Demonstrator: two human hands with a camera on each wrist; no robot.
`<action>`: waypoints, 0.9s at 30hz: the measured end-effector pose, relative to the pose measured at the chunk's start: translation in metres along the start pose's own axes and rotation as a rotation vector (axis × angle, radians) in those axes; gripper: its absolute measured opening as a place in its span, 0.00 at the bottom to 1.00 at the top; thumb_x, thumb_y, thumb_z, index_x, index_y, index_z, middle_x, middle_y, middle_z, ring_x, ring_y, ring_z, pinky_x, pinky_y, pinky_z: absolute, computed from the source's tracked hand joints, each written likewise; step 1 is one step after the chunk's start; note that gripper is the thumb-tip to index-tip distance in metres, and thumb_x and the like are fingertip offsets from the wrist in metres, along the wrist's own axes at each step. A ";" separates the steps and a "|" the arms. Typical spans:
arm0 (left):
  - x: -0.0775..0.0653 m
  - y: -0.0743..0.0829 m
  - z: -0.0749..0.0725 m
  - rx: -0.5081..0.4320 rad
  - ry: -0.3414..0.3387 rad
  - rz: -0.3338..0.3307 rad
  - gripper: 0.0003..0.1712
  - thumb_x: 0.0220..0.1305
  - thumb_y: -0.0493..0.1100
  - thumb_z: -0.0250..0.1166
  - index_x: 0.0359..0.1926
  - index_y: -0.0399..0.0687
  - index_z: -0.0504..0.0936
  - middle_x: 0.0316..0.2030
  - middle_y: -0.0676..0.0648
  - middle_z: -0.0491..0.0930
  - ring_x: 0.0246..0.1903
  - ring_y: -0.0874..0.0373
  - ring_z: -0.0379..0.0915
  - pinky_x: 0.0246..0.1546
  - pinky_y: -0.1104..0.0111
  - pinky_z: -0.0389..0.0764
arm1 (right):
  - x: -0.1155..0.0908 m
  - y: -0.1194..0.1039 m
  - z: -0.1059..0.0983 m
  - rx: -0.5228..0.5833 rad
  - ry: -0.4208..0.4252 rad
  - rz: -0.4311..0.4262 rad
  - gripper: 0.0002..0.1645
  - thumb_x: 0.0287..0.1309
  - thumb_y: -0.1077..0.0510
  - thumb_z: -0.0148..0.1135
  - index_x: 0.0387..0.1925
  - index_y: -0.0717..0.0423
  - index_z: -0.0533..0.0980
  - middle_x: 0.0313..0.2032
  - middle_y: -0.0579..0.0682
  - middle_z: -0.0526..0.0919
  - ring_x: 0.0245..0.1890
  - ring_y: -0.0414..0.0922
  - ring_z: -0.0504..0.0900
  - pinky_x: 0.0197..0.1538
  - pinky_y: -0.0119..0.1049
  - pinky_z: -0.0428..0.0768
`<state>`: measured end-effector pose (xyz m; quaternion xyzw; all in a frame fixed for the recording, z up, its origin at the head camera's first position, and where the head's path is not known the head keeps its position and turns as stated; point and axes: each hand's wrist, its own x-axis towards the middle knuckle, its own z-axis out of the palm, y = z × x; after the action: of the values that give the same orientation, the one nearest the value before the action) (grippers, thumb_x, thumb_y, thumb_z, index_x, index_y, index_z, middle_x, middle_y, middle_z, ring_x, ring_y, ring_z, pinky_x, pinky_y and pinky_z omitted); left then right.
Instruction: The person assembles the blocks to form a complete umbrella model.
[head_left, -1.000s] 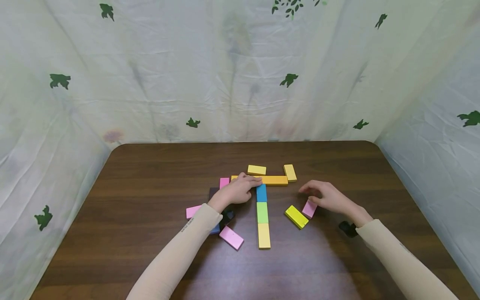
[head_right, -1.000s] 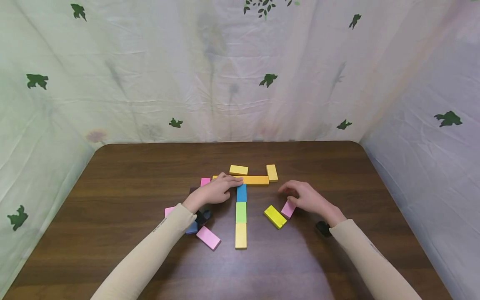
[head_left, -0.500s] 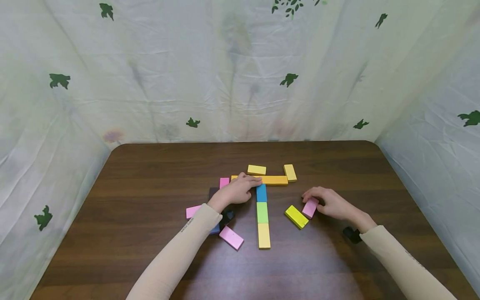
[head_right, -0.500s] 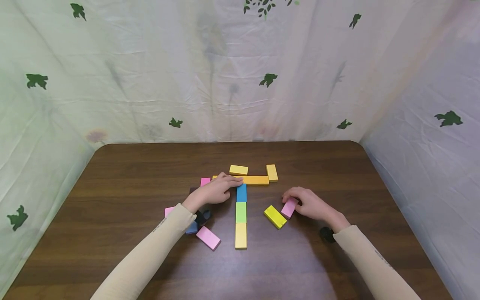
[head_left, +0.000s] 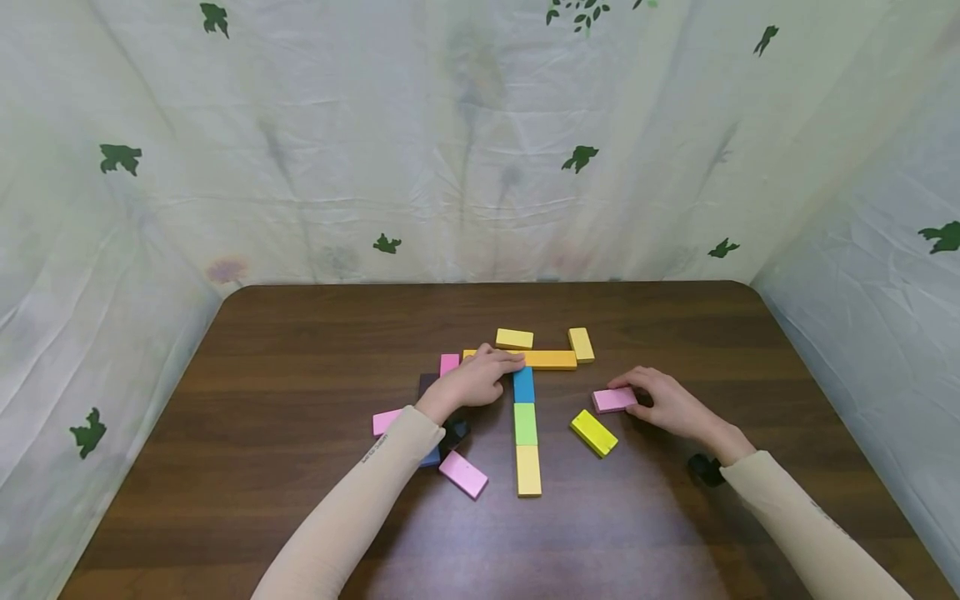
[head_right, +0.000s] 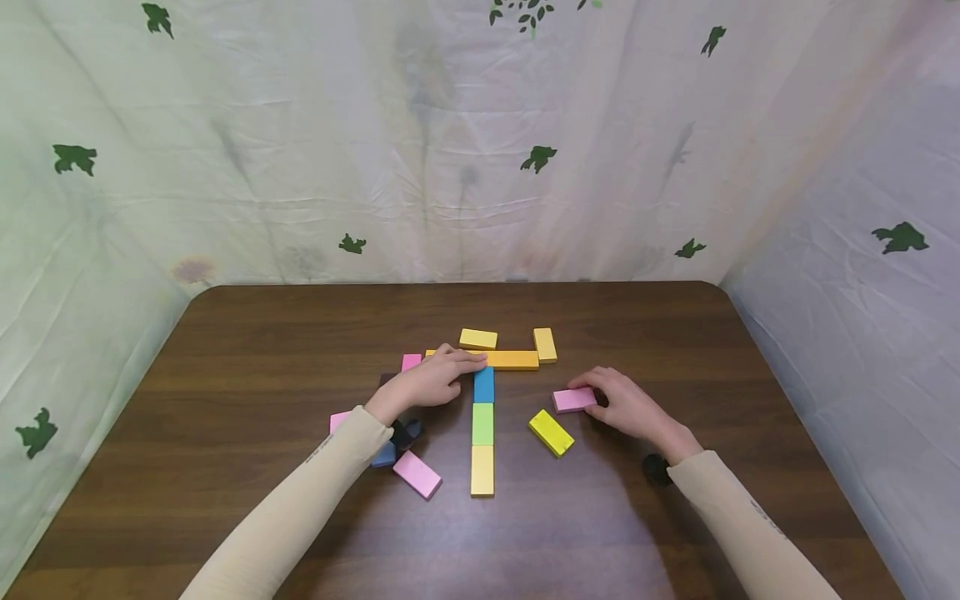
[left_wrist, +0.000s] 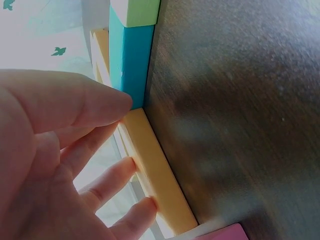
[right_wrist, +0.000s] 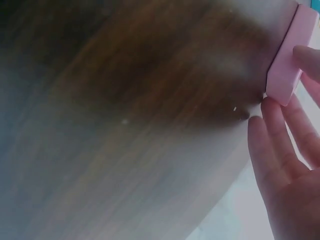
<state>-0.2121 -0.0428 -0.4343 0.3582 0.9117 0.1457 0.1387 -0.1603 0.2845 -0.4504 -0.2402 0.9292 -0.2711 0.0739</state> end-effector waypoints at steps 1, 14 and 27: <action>0.000 0.000 0.000 0.000 -0.001 -0.001 0.30 0.64 0.31 0.54 0.67 0.47 0.68 0.68 0.50 0.63 0.54 0.48 0.60 0.47 0.61 0.70 | 0.000 0.000 0.000 -0.005 0.002 0.000 0.20 0.54 0.69 0.64 0.51 0.57 0.77 0.47 0.52 0.78 0.48 0.52 0.74 0.52 0.54 0.72; 0.000 -0.001 0.000 0.002 0.000 -0.001 0.30 0.64 0.31 0.54 0.67 0.47 0.69 0.68 0.50 0.63 0.54 0.48 0.60 0.48 0.61 0.70 | 0.005 -0.001 0.003 0.007 -0.014 0.017 0.22 0.54 0.68 0.63 0.52 0.51 0.78 0.47 0.49 0.77 0.47 0.49 0.73 0.51 0.52 0.73; 0.000 0.000 0.000 -0.016 -0.006 -0.010 0.30 0.65 0.31 0.53 0.68 0.48 0.68 0.69 0.51 0.62 0.56 0.48 0.60 0.48 0.60 0.70 | 0.015 -0.006 0.001 0.037 0.067 -0.016 0.21 0.53 0.69 0.63 0.49 0.53 0.79 0.44 0.47 0.78 0.42 0.45 0.74 0.47 0.46 0.76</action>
<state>-0.2118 -0.0433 -0.4347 0.3529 0.9119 0.1511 0.1451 -0.1708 0.2721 -0.4474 -0.2372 0.9239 -0.2966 0.0451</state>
